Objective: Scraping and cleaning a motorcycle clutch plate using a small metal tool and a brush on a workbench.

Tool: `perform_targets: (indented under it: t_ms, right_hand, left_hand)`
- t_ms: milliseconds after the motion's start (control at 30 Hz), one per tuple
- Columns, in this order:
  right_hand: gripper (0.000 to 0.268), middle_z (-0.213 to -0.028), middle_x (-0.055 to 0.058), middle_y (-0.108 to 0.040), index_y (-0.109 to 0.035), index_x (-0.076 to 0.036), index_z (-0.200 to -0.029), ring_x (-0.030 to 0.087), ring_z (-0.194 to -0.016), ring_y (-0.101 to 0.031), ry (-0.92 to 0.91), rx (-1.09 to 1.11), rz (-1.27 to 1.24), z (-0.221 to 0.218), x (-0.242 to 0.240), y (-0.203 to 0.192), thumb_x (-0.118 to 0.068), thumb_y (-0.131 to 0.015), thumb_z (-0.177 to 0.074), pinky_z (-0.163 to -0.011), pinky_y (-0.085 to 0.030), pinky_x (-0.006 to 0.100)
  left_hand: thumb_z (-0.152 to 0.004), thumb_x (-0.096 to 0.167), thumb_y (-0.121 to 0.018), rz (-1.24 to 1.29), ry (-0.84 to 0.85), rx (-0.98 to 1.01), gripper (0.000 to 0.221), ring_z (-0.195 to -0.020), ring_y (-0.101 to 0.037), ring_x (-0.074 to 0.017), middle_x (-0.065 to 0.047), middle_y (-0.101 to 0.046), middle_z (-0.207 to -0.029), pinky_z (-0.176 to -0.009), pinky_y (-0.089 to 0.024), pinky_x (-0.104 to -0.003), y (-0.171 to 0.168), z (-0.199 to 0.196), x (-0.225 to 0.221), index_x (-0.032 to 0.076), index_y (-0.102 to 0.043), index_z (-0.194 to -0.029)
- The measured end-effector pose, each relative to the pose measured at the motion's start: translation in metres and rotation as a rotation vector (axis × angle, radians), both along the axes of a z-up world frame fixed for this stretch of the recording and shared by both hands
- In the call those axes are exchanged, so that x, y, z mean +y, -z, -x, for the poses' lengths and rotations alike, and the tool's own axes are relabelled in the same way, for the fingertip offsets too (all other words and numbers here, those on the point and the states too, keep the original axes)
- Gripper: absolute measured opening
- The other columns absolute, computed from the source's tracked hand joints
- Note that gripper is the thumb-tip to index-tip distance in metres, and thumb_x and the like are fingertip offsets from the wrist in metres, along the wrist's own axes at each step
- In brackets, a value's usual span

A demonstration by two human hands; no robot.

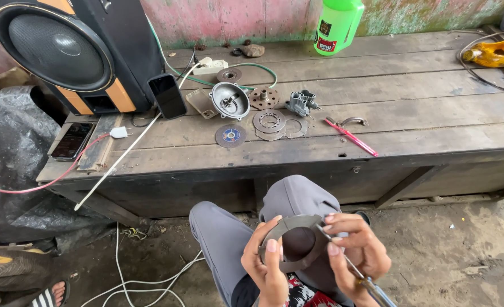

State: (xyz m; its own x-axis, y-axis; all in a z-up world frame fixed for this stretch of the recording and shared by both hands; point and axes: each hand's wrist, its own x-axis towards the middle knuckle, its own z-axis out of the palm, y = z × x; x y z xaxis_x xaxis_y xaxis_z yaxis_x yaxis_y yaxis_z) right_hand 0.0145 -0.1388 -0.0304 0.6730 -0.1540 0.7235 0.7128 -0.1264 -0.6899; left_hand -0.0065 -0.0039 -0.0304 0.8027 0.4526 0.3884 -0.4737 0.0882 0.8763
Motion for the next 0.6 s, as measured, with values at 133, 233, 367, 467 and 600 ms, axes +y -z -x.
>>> perform_targets:
  t_ms: [133, 233, 367, 467, 600]
  right_hand:
    - [0.017, -0.097, 0.014, -0.072, -0.053, -0.007, -0.080, 0.029, -0.105, -0.071, -0.031, 0.021, 0.044, -0.001, 0.003, -0.005, 0.004, -0.064, -0.074, -0.097, -0.061, 0.042]
    - [0.015, -0.084, 0.011, -0.073, -0.055, -0.006, -0.076, 0.031, -0.102, -0.072, 0.020, -0.003, 0.101, 0.003, 0.006, -0.014, 0.006, -0.064, -0.071, -0.092, -0.063, 0.043]
    - [0.018, -0.089, 0.013, -0.073, -0.052, -0.005, -0.078, 0.029, -0.096, -0.074, 0.045, -0.006, 0.084, -0.001, 0.006, -0.017, 0.008, -0.063, -0.074, -0.088, -0.065, 0.038]
    - [0.018, -0.086, 0.014, -0.071, -0.051, -0.004, -0.077, 0.026, -0.091, -0.073, 0.052, -0.055, 0.082, -0.002, 0.007, -0.015, 0.010, -0.062, -0.072, -0.083, -0.065, 0.035]
    - [0.019, -0.084, 0.011, -0.072, -0.051, -0.005, -0.077, 0.029, -0.097, -0.074, 0.060, -0.030, 0.086, -0.001, 0.006, -0.012, 0.009, -0.063, -0.073, -0.086, -0.065, 0.038]
  left_hand:
    - [-0.088, 0.011, -0.059, -0.043, -0.022, 0.044, 0.034, -0.080, -0.066, -0.0205, -0.019, -0.077, -0.098, -0.077, -0.054, -0.030, 0.002, 0.002, 0.002, -0.011, -0.071, -0.111]
    - [-0.088, 0.010, -0.058, -0.105, -0.036, 0.049, 0.034, -0.070, -0.059, -0.0165, -0.015, -0.073, -0.086, -0.066, -0.050, -0.028, -0.009, 0.001, 0.004, -0.012, -0.073, -0.109]
    - [-0.088, 0.008, -0.056, -0.152, -0.069, 0.035, 0.033, -0.058, -0.044, -0.0109, -0.008, -0.063, -0.072, -0.053, -0.037, -0.025, -0.009, 0.005, 0.000, -0.012, -0.074, -0.107]
    - [-0.089, 0.007, -0.055, -0.178, -0.102, -0.016, 0.032, -0.059, -0.042, -0.0100, -0.006, -0.061, -0.070, -0.054, -0.037, -0.024, -0.006, 0.005, 0.000, -0.009, -0.074, -0.109]
    - [-0.087, 0.005, -0.054, -0.202, -0.108, -0.021, 0.032, -0.061, -0.046, -0.0115, -0.009, -0.065, -0.074, -0.055, -0.041, -0.024, -0.009, 0.005, -0.001, -0.009, -0.073, -0.109]
